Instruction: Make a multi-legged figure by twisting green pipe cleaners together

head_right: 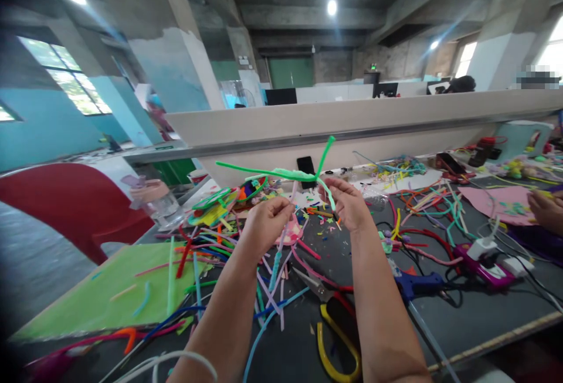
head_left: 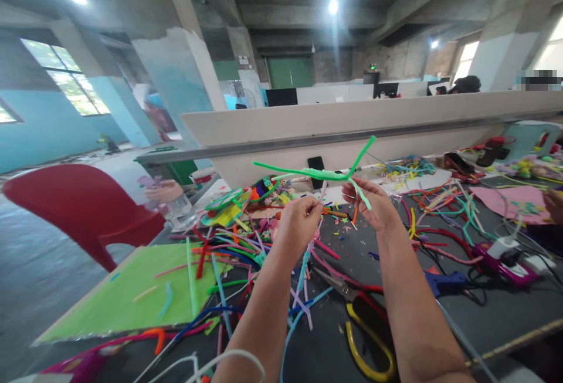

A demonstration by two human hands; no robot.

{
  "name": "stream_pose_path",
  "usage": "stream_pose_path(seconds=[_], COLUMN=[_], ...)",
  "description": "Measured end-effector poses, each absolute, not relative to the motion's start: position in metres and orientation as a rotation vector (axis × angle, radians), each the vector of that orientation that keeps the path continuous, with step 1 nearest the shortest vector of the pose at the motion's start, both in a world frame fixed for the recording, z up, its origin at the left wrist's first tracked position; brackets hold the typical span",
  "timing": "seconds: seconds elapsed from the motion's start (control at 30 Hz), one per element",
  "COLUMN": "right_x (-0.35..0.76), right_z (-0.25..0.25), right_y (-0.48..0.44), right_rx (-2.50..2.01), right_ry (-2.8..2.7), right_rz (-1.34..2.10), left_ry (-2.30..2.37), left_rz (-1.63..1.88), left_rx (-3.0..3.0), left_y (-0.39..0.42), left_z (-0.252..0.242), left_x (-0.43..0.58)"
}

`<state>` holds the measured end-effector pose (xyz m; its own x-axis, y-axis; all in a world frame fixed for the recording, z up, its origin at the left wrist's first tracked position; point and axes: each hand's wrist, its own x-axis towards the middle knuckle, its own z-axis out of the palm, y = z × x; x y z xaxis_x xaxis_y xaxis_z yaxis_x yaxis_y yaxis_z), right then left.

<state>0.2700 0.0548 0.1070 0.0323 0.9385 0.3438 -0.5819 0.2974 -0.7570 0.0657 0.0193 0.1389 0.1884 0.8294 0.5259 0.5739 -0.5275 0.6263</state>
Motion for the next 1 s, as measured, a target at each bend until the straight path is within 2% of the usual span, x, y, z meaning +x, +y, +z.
stream_pose_path(seconds=[0.3,0.47,0.67,0.77,1.0], right_x=[0.295,0.301,0.302,0.299,0.28], right_z=[0.12,0.114,0.108,0.11,0.114], right_y=[0.034,0.038,0.044,0.043,0.042], right_rx=[-0.617,-0.592,-0.631,-0.66,-0.706], right_ry=[-1.217,-1.411,-1.392,-1.388,-1.446], right_rz=[1.356,1.413,1.457,1.449,1.437], left_ry=[1.233,1.228,1.213,1.223,1.313], left_rz=[0.844,0.747,0.693,0.8,1.388], left_rx=[2.398,2.502,2.503,2.422,2.303], left_y=[0.001,0.001,0.008,0.01,0.007], left_z=[0.138,0.139,0.134,0.134,0.144], left_x=[0.091,0.091,0.089,0.085,0.072])
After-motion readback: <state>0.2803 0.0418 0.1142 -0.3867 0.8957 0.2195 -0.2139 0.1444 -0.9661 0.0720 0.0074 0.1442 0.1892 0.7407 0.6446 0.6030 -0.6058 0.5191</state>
